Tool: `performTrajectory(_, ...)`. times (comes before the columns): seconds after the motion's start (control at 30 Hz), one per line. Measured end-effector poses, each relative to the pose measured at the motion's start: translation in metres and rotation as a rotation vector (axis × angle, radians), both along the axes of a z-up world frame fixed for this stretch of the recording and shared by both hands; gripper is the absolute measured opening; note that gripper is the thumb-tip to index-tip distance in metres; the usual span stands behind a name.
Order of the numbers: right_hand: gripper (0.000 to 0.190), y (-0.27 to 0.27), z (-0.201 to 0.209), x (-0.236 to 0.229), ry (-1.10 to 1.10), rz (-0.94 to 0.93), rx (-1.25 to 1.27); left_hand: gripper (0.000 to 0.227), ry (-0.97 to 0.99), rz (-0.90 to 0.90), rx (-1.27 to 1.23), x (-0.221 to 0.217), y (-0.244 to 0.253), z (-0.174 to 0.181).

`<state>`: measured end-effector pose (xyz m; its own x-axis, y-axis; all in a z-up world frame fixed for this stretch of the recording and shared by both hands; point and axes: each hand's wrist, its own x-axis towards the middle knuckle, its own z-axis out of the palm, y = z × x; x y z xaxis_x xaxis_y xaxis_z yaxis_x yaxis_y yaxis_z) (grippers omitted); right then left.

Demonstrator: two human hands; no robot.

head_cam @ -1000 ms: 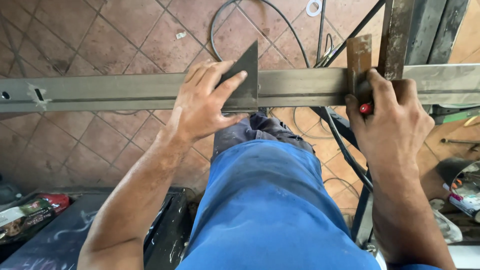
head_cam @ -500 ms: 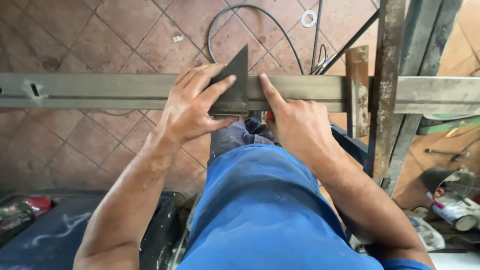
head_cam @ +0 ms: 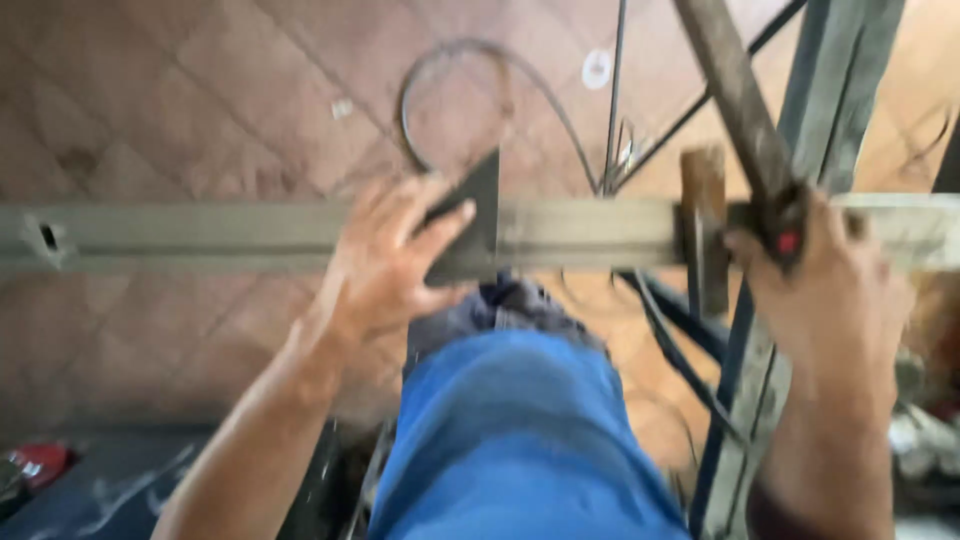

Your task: Marking measurement lines on metal rectangular tubing using a speed square and a marker.

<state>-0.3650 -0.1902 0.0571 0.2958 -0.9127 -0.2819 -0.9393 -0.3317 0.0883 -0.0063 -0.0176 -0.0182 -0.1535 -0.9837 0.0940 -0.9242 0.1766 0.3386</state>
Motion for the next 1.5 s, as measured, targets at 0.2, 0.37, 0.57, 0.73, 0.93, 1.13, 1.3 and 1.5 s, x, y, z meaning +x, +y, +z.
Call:
performTrajectory(0.2, 0.045, 0.016, -0.014, -0.015, -0.117, -0.015, -0.073, 0.073, 0.068, -0.045, -0.006, 0.001, -0.009, 0.014)
performTrajectory(0.37, 0.052, 0.03, -0.023, -0.024, -0.261, 0.016, -0.165, 0.071, 0.044, -0.04, -0.023, -0.005, -0.011, 0.011)
performTrajectory(0.57, 0.068, 0.039, -0.022, -0.008, -0.369, 0.146, -0.232, 0.07, 0.039, -0.044, -0.052, -0.008, -0.018, 0.013)
performTrajectory(0.73, 0.068, 0.039, -0.006, 0.011, -0.265, 0.078, -0.054, 0.069, 0.036, -0.031, -0.058, -0.011, -0.017, 0.015)
performTrajectory(0.93, 0.022, 0.053, -0.02, -0.004, -0.829, 0.214, -0.259, 0.07, 0.057, -0.062, -0.092, -0.01, -0.02, 0.014)
performTrajectory(1.13, 0.052, 0.093, 0.008, 0.046, -1.319, 0.03, 0.013, 0.07, 0.05, -0.055, -0.101, -0.013, -0.02, 0.013)
performTrajectory(1.3, 0.087, 0.109, -0.028, 0.044, -1.174, 0.057, 0.054, 0.068, 0.06, -0.057, -0.117, -0.013, -0.022, 0.014)
performTrajectory(1.5, 0.028, 0.105, -0.044, 0.051, -1.345, 0.069, 0.11, 0.07, 0.081, -0.066, -0.104, -0.011, -0.023, 0.013)
